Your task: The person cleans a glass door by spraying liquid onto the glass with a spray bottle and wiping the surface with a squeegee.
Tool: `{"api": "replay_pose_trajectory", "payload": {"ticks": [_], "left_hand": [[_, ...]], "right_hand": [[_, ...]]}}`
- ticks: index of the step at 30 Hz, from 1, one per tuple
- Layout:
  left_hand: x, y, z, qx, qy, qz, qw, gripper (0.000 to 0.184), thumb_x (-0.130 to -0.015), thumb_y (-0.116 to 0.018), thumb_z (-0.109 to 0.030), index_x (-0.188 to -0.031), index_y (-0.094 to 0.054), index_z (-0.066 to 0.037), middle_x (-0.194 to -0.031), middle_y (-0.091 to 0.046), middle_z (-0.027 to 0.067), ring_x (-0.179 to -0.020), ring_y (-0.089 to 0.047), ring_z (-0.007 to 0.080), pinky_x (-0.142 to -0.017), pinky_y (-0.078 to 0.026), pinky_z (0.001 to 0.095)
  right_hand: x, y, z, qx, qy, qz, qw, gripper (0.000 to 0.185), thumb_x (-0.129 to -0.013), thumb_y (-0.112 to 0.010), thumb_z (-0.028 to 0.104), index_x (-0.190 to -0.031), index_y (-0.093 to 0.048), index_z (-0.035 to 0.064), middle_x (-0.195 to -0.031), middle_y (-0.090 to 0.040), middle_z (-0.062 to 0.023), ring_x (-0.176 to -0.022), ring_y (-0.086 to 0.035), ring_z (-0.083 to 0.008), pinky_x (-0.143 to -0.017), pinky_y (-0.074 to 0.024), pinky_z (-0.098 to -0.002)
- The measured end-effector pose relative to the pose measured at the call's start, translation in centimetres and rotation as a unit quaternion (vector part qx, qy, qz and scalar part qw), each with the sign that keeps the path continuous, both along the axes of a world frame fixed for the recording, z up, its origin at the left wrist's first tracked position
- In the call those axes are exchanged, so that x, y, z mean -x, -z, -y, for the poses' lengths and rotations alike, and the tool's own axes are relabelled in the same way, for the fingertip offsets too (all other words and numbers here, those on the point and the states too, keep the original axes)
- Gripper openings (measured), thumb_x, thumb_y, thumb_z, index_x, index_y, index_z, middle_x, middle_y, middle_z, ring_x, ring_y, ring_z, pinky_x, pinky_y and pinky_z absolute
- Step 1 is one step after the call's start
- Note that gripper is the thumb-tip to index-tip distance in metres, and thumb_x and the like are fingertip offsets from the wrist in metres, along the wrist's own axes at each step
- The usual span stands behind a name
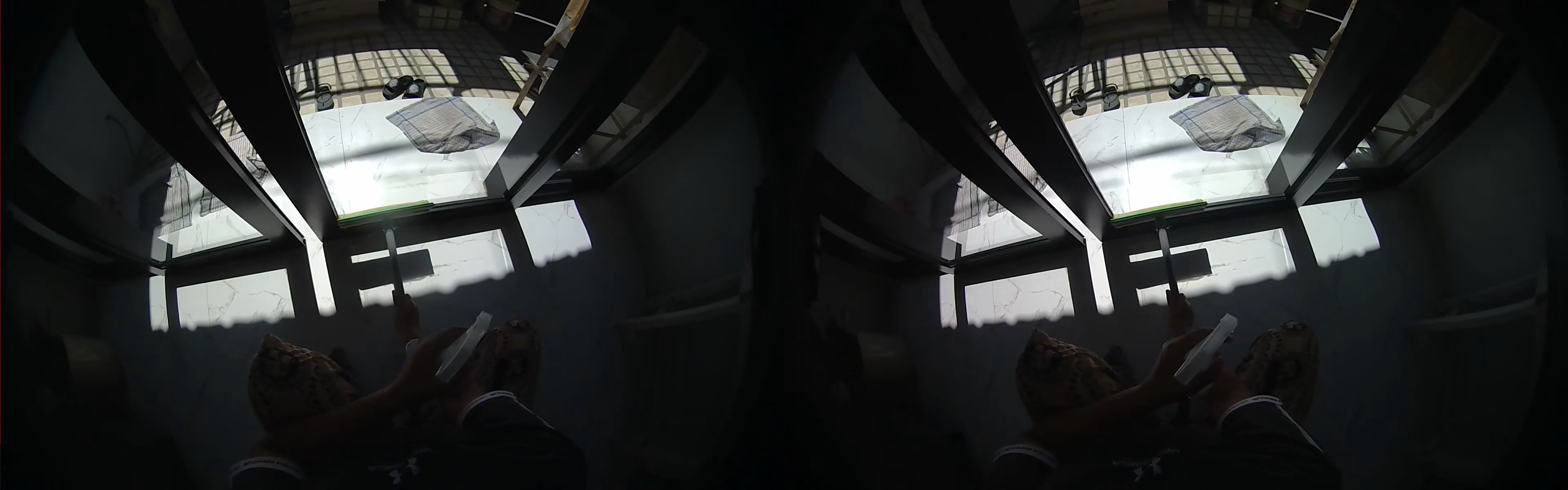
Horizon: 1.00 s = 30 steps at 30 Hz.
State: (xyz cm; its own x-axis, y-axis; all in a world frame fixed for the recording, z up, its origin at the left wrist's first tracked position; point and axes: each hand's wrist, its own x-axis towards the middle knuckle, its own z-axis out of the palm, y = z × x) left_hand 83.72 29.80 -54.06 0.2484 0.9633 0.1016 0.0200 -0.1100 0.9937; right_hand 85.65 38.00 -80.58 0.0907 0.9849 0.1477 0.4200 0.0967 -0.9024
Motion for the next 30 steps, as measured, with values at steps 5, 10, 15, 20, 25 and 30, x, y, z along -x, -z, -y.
{"api": "replay_pose_trajectory", "payload": {"ticks": [5,10,15,20,25,30], "left_hand": [[-0.2,-0.1,0.2,0.029,0.008,0.006,1.0,0.036,-0.073,-0.06,-0.008,-0.107,-0.05,-0.001,-0.098,-0.059,0.0099,-0.086,-0.057,0.0153,-0.072,-0.044,0.0276],[-0.3,-0.6,0.3,0.037,0.019,-0.007,0.999,0.035,-0.073,-0.06,-0.009,-0.106,-0.051,-0.001,-0.098,-0.058,0.0093,-0.088,-0.055,0.0139,-0.073,-0.043,0.0274],[0.0,-0.9,0.0,0.036,0.034,-0.012,0.999,0.034,-0.073,-0.061,-0.011,-0.104,-0.052,0.001,-0.094,-0.058,0.008,-0.085,-0.055,0.0133,-0.072,-0.043,0.026],[-0.7,0.7,-0.1,0.013,0.015,0.038,0.999,0.04,-0.069,-0.063,-0.006,-0.106,-0.05,0.002,-0.072,-0.056,0.0039,-0.064,-0.053,0.0067,-0.06,-0.044,0.0222],[-1.0,-0.9,-0.4,0.02,0.015,0.008,1.0,0.04,-0.07,-0.062,-0.005,-0.107,-0.05,0.003,-0.071,-0.057,0.0043,-0.066,-0.055,0.0085,-0.059,-0.045,0.0231],[-0.6,-0.5,-0.4,0.055,0.021,0.024,0.998,0.04,-0.07,-0.061,-0.004,-0.107,-0.05,0.002,-0.073,-0.058,0.0056,-0.066,-0.056,0.0101,-0.059,-0.046,0.0236]], "right_hand": [[0.6,-0.7,0.7,-0.011,-0.005,-0.021,1.0,0.019,-0.084,-0.05,0.017,-0.074,-0.05,0.0009,-0.062,-0.046,-0.012,-0.055,-0.048,-0.0281,-0.047,-0.0345,-0.0357],[0.2,-2.8,-0.7,-0.045,0.015,-0.035,0.998,0.019,-0.084,-0.05,0.017,-0.074,-0.05,0.0008,-0.061,-0.046,-0.0117,-0.054,-0.048,-0.0269,-0.047,-0.0345,-0.0353],[-3.3,-7.3,-2.0,-0.081,0.063,-0.028,0.994,0.02,-0.084,-0.05,0.018,-0.074,-0.05,0.0007,-0.06,-0.045,-0.0115,-0.054,-0.047,-0.0257,-0.047,-0.0346,-0.0348],[-5.9,-21.7,-11.6,-0.105,0.099,-0.153,0.978,0.018,-0.082,-0.055,0.017,-0.073,-0.049,0.0025,-0.052,-0.041,-0.0065,-0.047,-0.038,-0.0117,-0.043,-0.0321,-0.0286],[-8.5,-29.9,-17.1,-0.25,0.11,-0.098,0.957,0.023,-0.083,-0.055,0.023,-0.072,-0.05,0.0027,-0.051,-0.044,-0.0081,-0.045,-0.04,-0.0129,-0.041,-0.0318,-0.0291],[-9.1,-25.6,-17.1,-0.219,0.102,-0.094,0.966,0.023,-0.083,-0.054,0.023,-0.073,-0.049,0.0033,-0.051,-0.044,-0.009,-0.044,-0.04,-0.0142,-0.041,-0.0318,-0.0299]]}}
